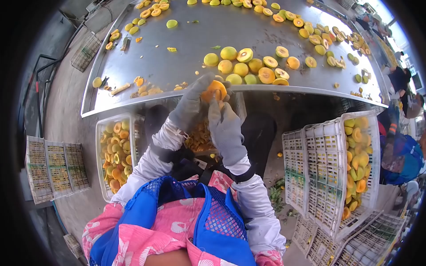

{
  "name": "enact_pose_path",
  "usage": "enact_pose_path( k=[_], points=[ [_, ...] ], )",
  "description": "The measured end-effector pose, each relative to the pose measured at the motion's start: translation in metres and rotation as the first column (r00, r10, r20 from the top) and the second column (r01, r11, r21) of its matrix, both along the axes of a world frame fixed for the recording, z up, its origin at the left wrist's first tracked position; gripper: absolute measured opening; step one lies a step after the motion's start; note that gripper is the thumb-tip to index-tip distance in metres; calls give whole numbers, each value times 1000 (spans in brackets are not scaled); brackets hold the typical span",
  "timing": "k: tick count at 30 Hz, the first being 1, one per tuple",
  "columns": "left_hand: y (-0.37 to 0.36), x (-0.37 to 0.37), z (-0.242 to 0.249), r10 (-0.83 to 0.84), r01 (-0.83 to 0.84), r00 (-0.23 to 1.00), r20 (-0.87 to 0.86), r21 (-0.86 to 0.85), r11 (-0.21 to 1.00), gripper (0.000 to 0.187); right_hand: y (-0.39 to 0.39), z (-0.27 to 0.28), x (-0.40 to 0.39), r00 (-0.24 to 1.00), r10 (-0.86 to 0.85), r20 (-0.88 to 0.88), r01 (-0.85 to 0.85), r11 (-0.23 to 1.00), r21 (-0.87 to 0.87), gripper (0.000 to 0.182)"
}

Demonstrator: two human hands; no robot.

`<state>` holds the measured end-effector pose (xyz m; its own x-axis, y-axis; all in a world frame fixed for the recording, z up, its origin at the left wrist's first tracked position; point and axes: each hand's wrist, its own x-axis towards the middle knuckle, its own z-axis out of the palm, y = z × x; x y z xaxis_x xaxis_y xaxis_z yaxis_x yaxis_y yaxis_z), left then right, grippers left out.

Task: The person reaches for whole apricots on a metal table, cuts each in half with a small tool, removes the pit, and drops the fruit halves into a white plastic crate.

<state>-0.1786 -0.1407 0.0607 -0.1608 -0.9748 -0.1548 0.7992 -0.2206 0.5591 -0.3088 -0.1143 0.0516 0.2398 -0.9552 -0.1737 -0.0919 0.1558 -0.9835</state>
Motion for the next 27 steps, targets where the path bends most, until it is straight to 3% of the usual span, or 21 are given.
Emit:
enact_pose_path(
  k=[1,2,3,4,6,7,8,9,12,15,18,20,21,22,23,24,26,27],
  points=[
    [3,-3,-1,3,-3,1000,-4,-9,1000,30,2,-2,-1,999,-29,-38,24,990,-139,32],
    [5,-5,-3,307,-77,807,505,-425,902,33,4,-2,-2,995,-65,-71,43,960,-276,30],
    [8,-7,-2,675,112,326,662,-736,668,36,7,0,-3,995,-65,-74,41,958,-284,30],
    [10,-8,0,680,111,327,656,-741,662,36,8,2,-5,991,-83,-105,43,939,-342,29],
    [16,-10,10,552,136,533,641,-709,692,42,11,3,-6,985,-104,-135,41,915,-402,28],
    [20,-13,17,556,134,533,638,-712,689,42,11,-1,-7,984,-114,-138,46,906,-421,26],
    [24,-18,24,342,6,760,552,-533,846,42,11,-3,-7,982,-124,-140,50,897,-440,26],
    [27,-22,29,148,-42,924,352,-291,956,41,13,-5,-7,983,-122,-140,48,896,-442,26],
    [25,-32,21,172,-111,956,238,-247,963,43,17,-5,-8,974,-124,-188,32,903,-428,25],
    [29,-35,19,187,-117,948,258,-262,958,43,22,1,-10,980,-89,-178,3,902,-432,28],
    [32,-45,21,256,-192,935,247,-257,947,36,24,2,-14,998,-45,-51,21,923,-384,31],
    [36,-46,22,273,-202,923,271,-260,944,36,24,-4,-17,999,29,23,-24,979,-205,37],
    [37,-47,22,291,-215,910,294,-263,940,35,26,11,-18,999,29,24,-23,979,-204,37],
    [38,-47,21,291,-215,910,296,-262,941,35,32,40,-20,995,71,70,-77,992,99,37],
    [39,-46,18,302,-197,882,362,-300,933,35,35,55,-22,987,97,126,-139,909,392,38],
    [41,-46,15,316,-178,849,424,-335,925,35,35,52,-25,987,99,126,-142,907,397,38],
    [39,-43,11,279,-119,838,469,-340,933,35,31,40,-34,907,122,402,-335,788,517,44],
    [39,-40,8,242,-61,822,516,-341,938,35,29,37,-40,905,134,403,-350,775,526,44]
  ],
)
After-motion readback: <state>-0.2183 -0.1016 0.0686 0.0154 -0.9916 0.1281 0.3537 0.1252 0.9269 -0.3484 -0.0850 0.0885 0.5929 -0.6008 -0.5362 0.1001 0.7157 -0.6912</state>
